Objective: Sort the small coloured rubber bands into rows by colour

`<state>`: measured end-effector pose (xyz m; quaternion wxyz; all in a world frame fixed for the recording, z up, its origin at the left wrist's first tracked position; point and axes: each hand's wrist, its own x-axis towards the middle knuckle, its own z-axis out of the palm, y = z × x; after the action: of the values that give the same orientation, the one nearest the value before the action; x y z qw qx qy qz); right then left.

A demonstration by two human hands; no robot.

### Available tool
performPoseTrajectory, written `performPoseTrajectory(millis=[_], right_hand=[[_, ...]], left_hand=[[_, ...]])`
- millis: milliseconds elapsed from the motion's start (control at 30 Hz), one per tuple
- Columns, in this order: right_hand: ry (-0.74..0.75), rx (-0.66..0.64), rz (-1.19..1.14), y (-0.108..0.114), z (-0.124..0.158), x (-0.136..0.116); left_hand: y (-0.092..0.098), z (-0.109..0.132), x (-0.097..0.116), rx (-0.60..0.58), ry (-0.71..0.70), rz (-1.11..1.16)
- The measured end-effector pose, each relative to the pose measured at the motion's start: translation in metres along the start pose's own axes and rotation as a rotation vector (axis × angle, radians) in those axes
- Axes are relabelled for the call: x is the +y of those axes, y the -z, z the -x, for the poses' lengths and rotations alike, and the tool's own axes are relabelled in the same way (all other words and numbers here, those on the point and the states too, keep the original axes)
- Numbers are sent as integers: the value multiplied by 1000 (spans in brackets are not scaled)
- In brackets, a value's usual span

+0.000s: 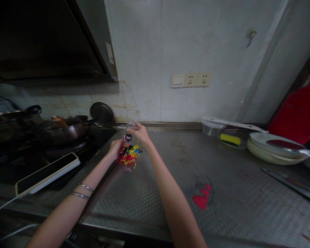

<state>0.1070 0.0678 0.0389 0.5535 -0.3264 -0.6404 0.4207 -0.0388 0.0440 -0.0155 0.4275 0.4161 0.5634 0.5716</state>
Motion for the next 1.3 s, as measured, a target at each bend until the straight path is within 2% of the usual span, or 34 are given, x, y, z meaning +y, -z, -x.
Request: performPoseTrajectory(millis=[100,200,333,433,533,600,833,1067,1300], right_hand=[[-16,3,-27,1,0,0],[-20,29,-47,2,0,0],[-98,100,-104,6,1,-5],[-130,146,-150,8,1,-7],[-109,108,-173,6,2,-6],[-108,57,-178,4,3,-5],[-134,3,-147,4,6,-8],[-55,97,-171,-3,4,-7],[43,170,-121,-5,3,-9]], left_hand=[[-1,0,-1,-20,18,41],[-1,-1,-1,-70,104,173],[-1,2,1,-305,223,490],[-3,11,6,-470,186,694],[-7,24,12,-573,138,761],[-9,31,16,-601,136,742],[-10,32,15,-623,193,642],[-8,23,17,-515,133,675],[-2,8,15,-351,224,628]])
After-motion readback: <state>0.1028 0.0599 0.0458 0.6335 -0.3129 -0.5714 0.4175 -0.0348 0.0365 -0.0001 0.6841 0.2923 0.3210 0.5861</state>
